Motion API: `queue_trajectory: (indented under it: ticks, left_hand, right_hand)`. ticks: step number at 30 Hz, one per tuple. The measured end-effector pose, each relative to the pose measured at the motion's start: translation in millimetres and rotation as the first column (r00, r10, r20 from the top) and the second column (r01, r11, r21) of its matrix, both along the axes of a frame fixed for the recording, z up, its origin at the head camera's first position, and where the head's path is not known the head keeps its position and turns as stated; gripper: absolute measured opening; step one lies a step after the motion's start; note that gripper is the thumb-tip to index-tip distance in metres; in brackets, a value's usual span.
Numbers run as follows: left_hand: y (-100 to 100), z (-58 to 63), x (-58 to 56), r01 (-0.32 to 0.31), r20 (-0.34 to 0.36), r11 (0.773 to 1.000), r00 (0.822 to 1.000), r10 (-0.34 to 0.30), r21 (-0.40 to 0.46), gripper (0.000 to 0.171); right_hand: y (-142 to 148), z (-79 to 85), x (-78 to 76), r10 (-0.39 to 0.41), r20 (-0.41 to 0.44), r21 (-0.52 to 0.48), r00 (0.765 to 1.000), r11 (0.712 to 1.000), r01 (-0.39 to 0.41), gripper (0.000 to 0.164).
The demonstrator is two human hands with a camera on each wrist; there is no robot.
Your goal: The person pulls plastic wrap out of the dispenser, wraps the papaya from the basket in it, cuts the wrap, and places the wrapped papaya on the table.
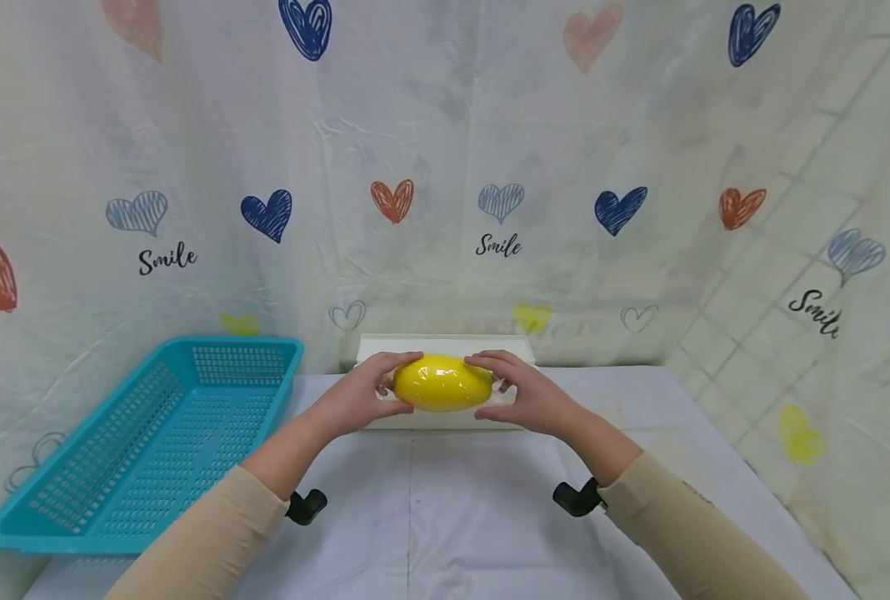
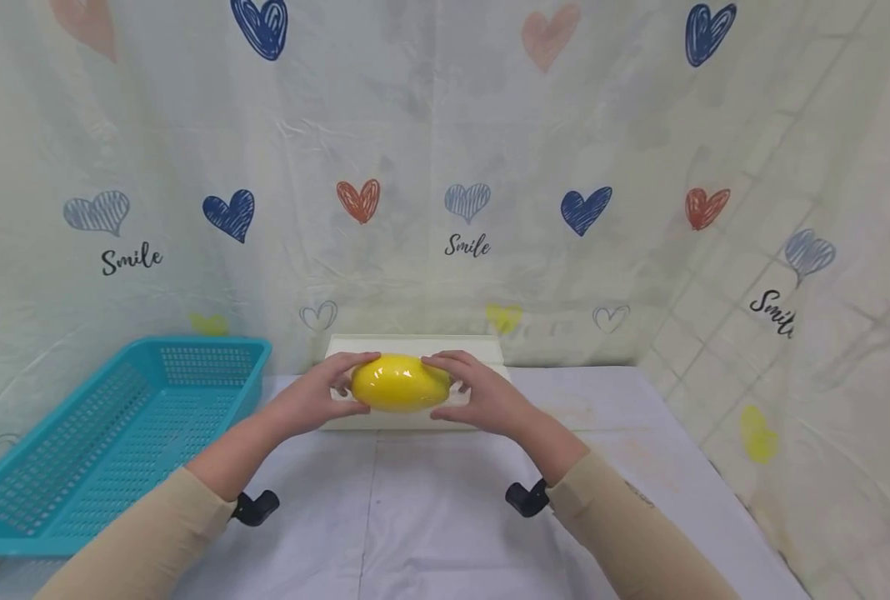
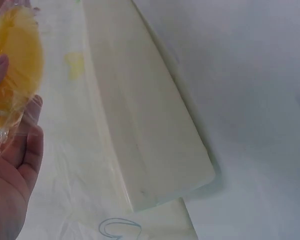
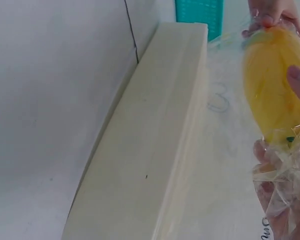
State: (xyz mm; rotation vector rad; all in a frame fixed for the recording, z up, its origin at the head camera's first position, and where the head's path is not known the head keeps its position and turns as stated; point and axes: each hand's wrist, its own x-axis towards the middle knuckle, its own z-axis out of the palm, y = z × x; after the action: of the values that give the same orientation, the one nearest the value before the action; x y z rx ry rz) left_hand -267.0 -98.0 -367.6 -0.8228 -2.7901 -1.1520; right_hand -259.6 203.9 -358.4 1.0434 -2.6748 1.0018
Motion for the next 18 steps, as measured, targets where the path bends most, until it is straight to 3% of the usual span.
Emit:
queue_trajectory:
  ticks: [8, 18]
  left_hand:
    - [-1, 4.4, -1.1, 0.017, 0.08, 0.999, 0.997, -0.021, 0.05, 0.075]
    - [-6, 26.3, -7.0, 0.107, 0.175, 0.993, 0.978, -0.114, 0.049, 0.075]
  right_hand:
    - [4, 2.4, -1.3, 0.004, -0.061, 0.031, 0.998, 1.0, -0.002, 0.066]
    - [8, 24.3, -8.5, 0.011, 0.073, 0.044, 0.997, 0.999, -0.014, 0.059]
